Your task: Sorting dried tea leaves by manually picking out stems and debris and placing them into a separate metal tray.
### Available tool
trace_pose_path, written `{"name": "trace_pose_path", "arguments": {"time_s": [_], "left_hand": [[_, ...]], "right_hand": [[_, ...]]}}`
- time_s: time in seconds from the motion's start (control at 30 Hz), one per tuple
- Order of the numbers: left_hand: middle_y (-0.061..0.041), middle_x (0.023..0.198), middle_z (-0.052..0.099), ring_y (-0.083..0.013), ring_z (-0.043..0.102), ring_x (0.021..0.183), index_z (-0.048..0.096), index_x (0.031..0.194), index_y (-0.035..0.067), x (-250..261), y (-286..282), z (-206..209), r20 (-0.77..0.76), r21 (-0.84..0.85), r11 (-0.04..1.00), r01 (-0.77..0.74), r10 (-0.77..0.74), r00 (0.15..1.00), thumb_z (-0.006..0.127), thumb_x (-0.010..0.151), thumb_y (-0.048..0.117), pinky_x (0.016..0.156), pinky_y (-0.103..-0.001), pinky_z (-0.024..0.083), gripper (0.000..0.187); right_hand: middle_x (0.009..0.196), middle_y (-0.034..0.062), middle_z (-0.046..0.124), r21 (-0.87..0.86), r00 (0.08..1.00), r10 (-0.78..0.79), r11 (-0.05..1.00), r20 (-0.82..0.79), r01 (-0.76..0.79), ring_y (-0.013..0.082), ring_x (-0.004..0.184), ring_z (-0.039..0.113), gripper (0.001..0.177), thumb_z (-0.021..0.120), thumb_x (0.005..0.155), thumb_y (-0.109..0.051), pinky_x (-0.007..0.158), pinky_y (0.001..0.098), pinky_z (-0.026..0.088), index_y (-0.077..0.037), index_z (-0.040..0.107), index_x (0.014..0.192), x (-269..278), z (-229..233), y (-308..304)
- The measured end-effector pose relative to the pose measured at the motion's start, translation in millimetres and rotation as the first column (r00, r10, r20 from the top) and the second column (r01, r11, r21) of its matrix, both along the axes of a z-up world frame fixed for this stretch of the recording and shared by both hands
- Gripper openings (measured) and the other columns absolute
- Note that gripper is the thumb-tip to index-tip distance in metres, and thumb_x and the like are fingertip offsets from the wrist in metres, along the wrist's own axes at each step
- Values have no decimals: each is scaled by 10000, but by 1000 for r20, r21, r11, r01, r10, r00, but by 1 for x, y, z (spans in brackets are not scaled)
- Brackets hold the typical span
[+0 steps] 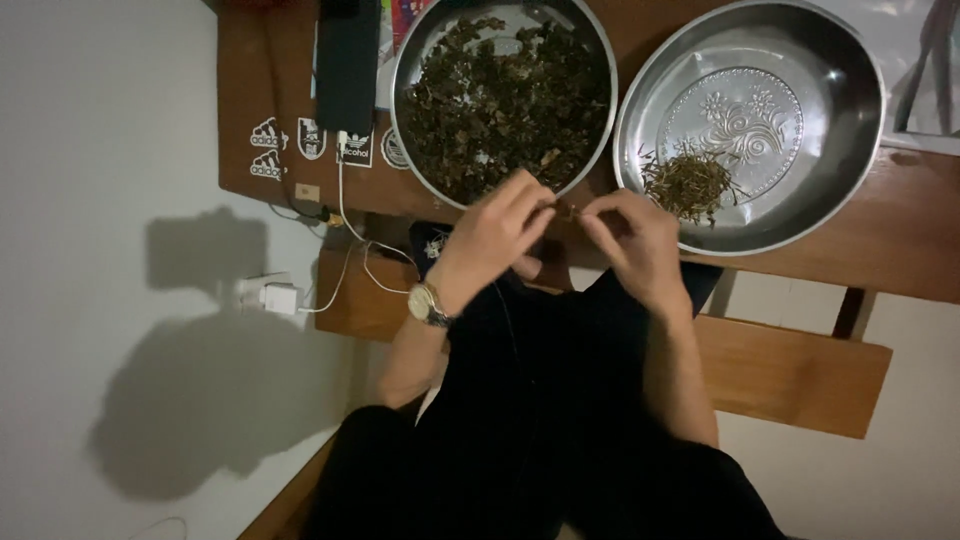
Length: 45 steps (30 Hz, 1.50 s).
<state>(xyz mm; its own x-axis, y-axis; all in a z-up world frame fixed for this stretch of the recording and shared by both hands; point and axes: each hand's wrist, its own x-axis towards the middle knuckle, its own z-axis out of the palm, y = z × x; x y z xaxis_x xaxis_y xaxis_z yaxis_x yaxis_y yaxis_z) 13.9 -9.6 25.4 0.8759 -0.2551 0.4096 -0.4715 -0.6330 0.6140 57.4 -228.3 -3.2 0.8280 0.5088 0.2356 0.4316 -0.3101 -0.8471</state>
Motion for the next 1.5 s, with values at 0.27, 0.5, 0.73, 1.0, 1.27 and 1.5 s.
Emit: {"name": "trace_pose_path", "arguments": {"time_s": [0.27,0.5,0.73,1.0,1.27,1.5], "left_hand": [[-60,936,532,-312,715,820,592,975,43,55,39,-26,-111,132,987,-91,106,988,635,1023,55,659,-344,596,65],[-118,1112,526,-290,622,700,624,1039,-11,105,40,-39,-192,339,937,-85,157,969,642,1007,53,544,-409,511,74],[-187,1078,535,-317,545,705,595,997,-28,132,41,-60,0,605,796,-10,12,1000,678,726,-245,465,-406,422,357],[-158,1060,513,-295,552,791,539,978,10,145,43,-74,58,709,704,37,-110,992,726,563,-258,560,-399,462,529],[-163,1190,549,-304,601,879,621,1106,-10,146,39,-70,-8,762,641,88,-127,992,769,645,-191,677,-420,555,517],[-211,1330,584,-320,637,1024,677,1144,-30,156,45,-97,28,818,566,103,-219,975,778,731,-98,822,-427,590,430]], "right_hand": [[875,162,687,-63,963,-196,976,186,211,316,692,609,96,712,1097,-81,662,396,488,3,735,1056,19,-23,-44],[989,155,722,-115,950,-257,953,177,279,244,829,641,122,713,1122,-81,718,338,493,20,719,1055,18,-14,-63],[957,115,712,-195,930,-301,919,213,342,220,777,595,48,761,1082,-2,697,342,465,-11,726,1050,22,-28,-78],[991,136,732,-183,896,-327,902,299,390,248,810,617,153,838,1005,78,734,368,473,1,729,1079,29,-31,-85],[1030,136,743,-158,897,-361,900,257,407,233,804,610,94,790,1041,50,736,357,484,12,744,1113,26,-18,-81],[1023,139,748,-188,899,-344,897,273,400,247,837,647,34,760,1082,-22,744,366,497,3,754,1103,26,-21,-82]]}}
